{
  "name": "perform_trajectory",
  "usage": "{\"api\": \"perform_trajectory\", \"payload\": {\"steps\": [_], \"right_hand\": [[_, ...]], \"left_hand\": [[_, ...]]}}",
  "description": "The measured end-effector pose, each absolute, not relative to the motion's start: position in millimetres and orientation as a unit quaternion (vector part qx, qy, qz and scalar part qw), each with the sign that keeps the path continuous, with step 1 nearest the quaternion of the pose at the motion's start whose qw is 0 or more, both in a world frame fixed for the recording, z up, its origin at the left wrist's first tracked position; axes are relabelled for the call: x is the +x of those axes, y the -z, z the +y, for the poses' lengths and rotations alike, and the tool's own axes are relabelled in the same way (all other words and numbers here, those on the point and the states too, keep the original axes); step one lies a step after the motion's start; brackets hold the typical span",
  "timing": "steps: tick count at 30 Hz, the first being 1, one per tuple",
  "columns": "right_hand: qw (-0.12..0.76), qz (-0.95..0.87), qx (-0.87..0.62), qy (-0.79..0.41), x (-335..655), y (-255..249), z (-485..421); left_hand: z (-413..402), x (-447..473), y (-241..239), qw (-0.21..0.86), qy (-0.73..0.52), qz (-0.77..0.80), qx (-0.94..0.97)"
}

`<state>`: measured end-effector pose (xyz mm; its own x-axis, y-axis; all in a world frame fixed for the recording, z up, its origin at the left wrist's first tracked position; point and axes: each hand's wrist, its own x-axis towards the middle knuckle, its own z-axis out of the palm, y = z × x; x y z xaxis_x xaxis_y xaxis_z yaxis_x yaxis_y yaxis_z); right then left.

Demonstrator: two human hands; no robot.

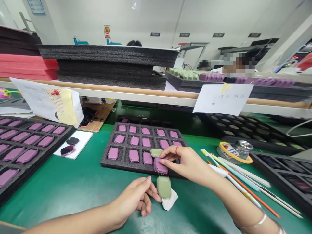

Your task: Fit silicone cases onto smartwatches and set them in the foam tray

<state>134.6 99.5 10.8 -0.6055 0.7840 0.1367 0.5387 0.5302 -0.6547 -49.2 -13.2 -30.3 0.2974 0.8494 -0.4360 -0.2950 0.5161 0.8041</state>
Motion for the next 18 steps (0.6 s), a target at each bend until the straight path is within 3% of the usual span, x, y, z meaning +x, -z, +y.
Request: {"api": "perform_trajectory", "payload": {"steps": [3,6,10,14,18], "right_hand": [[0.209,-0.862,-0.391,-0.247,129.9,-10.2,98.9],[0.203,-0.871,-0.398,-0.206,127.4,-10.6,100.6],[0.167,-0.883,-0.397,-0.187,125.3,-17.5,113.5],[0.1,-0.902,-0.366,-0.207,119.3,-28.5,129.4],[0.025,-0.925,-0.299,-0.233,114.0,-37.8,142.0]], "left_hand": [[-13.4,-43.0,32.3,0.764,-0.414,0.432,0.242],[-12.6,-37.4,39.9,0.726,-0.411,0.456,0.312],[-12.4,-36.9,45.9,0.572,-0.313,0.534,0.538],[-9.1,-39.7,38.3,0.36,-0.212,0.467,0.78],[-1.2,-35.1,31.3,0.265,-0.108,0.448,0.847]]}}
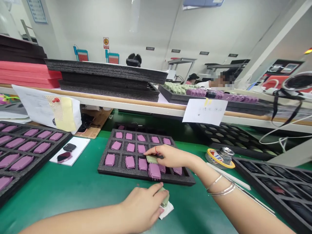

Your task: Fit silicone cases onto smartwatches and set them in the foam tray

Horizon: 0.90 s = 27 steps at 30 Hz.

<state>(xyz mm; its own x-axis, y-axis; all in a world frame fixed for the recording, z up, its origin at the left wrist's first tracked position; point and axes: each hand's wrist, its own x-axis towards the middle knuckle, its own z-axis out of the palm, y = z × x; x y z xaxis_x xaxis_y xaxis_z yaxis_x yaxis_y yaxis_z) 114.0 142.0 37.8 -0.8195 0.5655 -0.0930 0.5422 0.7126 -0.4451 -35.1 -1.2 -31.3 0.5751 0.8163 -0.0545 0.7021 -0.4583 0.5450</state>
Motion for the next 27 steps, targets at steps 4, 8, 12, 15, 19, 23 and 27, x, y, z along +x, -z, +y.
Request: {"api": "perform_trajectory", "payload": {"steps": [4,8,12,15,19,23,27], "right_hand": [[-0.007,-0.939,-0.255,-0.231,115.5,-39.5,148.9],[0.022,-0.943,-0.254,-0.212,120.3,-31.1,146.1],[0.09,-0.934,-0.29,-0.187,125.4,-13.9,139.6],[0.144,-0.915,-0.334,-0.174,134.1,-7.5,135.6],[0.201,-0.878,-0.395,-0.179,153.0,-21.7,111.7],[0.186,-0.866,-0.395,-0.243,161.7,-33.8,55.3],[0.096,-0.856,-0.451,-0.231,150.7,-15.0,10.3]], "left_hand": [[4.3,-27.6,31.2,0.247,-0.101,0.467,0.843],[4.9,-28.0,32.6,0.268,-0.101,0.487,0.825],[0.7,-32.7,32.7,0.296,-0.113,0.492,0.811],[-4.9,-36.7,30.9,0.315,-0.123,0.499,0.798],[-13.4,-45.3,26.8,0.351,-0.129,0.508,0.776],[-18.6,-52.4,27.9,0.363,-0.109,0.475,0.794],[-19.0,-53.1,34.8,0.34,-0.1,0.432,0.83]]}}
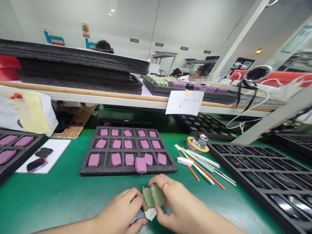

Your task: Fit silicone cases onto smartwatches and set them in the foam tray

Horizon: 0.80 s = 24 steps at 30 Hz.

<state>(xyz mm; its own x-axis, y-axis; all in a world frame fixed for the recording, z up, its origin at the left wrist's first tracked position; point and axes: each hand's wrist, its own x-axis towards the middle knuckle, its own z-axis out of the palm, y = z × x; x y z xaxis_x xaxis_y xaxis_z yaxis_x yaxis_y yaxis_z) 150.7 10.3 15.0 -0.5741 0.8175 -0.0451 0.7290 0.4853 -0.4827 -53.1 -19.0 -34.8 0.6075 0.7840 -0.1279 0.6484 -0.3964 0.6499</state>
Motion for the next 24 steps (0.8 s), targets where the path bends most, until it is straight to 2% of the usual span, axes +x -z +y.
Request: {"api": "perform_trajectory", "payload": {"steps": [4,10,17,21,24], "right_hand": [[0.032,-0.855,-0.461,-0.236,144.4,-2.3,5.4],[-0.043,-0.883,-0.397,-0.248,145.5,-20.6,17.6],[-0.049,-0.901,-0.386,-0.19,137.2,-8.0,25.8],[-0.058,-0.892,-0.409,-0.184,137.9,-1.2,24.4],[-0.046,-0.856,-0.459,-0.234,141.7,-9.1,25.5]], "left_hand": [[-18.4,-54.3,42.1,0.315,-0.112,0.409,0.849],[-19.7,-60.5,47.9,0.296,-0.133,0.383,0.865],[-19.5,-60.4,50.5,0.255,-0.099,0.37,0.888],[-21.6,-57.3,66.4,0.14,-0.072,0.347,0.925],[-24.9,-55.0,82.1,0.014,-0.13,0.315,0.94]]}}
